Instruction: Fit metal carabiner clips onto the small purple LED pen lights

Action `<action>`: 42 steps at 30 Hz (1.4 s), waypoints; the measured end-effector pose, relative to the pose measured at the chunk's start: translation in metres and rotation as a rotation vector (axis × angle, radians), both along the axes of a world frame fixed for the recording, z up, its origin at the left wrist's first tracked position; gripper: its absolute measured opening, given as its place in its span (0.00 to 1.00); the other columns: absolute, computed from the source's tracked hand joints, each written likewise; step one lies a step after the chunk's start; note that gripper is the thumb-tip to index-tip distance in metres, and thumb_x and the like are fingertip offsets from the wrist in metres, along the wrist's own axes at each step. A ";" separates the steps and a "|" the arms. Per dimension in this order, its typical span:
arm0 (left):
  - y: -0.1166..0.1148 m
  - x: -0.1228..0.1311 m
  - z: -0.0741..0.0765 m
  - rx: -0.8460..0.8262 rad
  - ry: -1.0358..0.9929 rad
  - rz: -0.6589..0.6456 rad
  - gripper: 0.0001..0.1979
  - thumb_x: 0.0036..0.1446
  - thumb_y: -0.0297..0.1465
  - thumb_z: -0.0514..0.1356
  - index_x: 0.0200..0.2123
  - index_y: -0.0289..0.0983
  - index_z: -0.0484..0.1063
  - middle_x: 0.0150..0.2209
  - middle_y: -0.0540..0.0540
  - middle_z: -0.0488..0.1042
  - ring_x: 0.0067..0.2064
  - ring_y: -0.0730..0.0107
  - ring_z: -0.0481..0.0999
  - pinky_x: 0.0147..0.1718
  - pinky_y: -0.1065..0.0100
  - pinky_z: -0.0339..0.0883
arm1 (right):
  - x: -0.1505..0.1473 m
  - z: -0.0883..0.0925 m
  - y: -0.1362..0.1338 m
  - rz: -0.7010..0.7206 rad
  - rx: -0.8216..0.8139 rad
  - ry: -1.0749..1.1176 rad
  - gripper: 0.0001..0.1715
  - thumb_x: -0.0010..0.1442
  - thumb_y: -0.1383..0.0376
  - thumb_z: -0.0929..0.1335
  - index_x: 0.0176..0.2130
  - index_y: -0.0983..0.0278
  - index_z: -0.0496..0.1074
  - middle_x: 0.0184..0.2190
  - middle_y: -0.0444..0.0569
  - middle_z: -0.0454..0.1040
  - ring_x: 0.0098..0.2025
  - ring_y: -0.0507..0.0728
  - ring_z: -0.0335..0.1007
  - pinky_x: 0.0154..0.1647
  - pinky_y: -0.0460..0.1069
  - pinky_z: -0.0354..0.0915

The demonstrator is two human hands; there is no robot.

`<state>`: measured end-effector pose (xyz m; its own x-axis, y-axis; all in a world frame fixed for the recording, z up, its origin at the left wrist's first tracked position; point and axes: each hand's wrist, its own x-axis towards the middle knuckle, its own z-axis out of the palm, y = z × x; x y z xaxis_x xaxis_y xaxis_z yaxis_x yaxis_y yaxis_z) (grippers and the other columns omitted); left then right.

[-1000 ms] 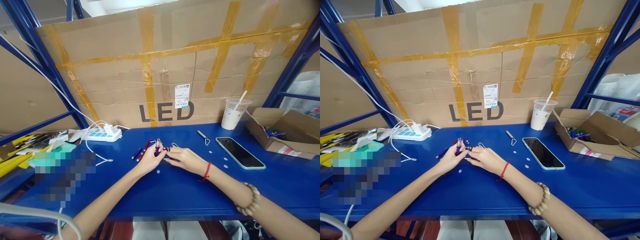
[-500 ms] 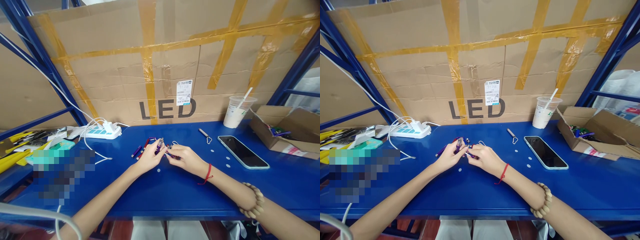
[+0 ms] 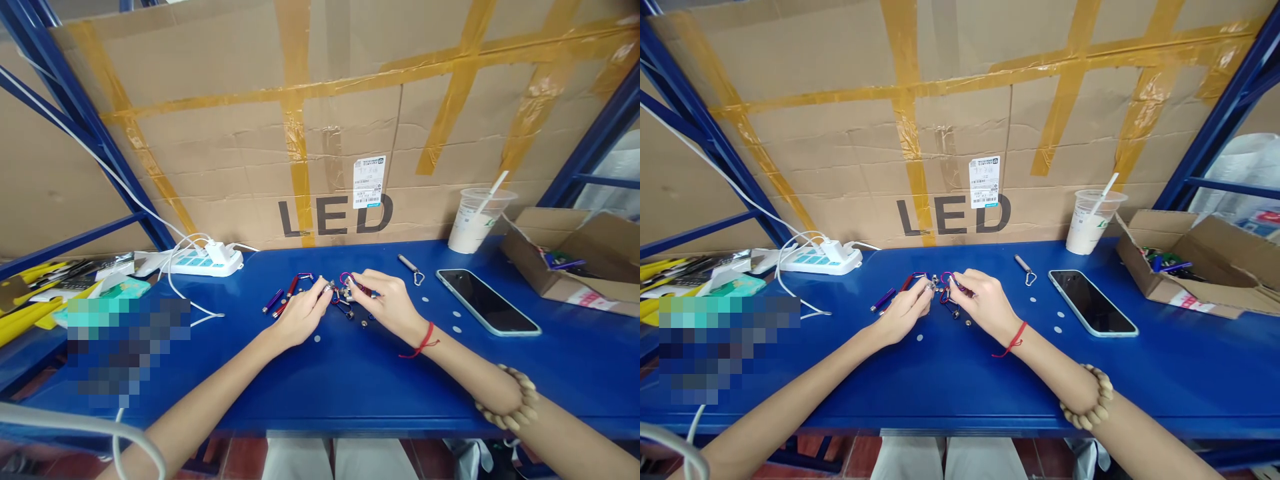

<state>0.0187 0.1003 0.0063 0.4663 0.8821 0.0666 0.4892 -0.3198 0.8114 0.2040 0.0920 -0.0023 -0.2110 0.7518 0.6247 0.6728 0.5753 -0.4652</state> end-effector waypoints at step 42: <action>0.010 -0.003 0.001 0.228 0.052 0.284 0.14 0.52 0.44 0.53 0.37 0.41 0.57 0.22 0.58 0.64 0.25 0.82 0.61 0.28 0.79 0.52 | 0.018 0.007 0.014 -0.027 -0.199 -0.069 0.24 0.61 0.54 0.56 0.49 0.59 0.70 0.33 0.48 0.71 0.33 0.47 0.67 0.35 0.42 0.63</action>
<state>0.0154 0.1108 0.0071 0.2130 0.9421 0.2590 0.6232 -0.3352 0.7066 0.2222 0.1058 0.0043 -0.2268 0.8647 0.4481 0.7208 0.4584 -0.5199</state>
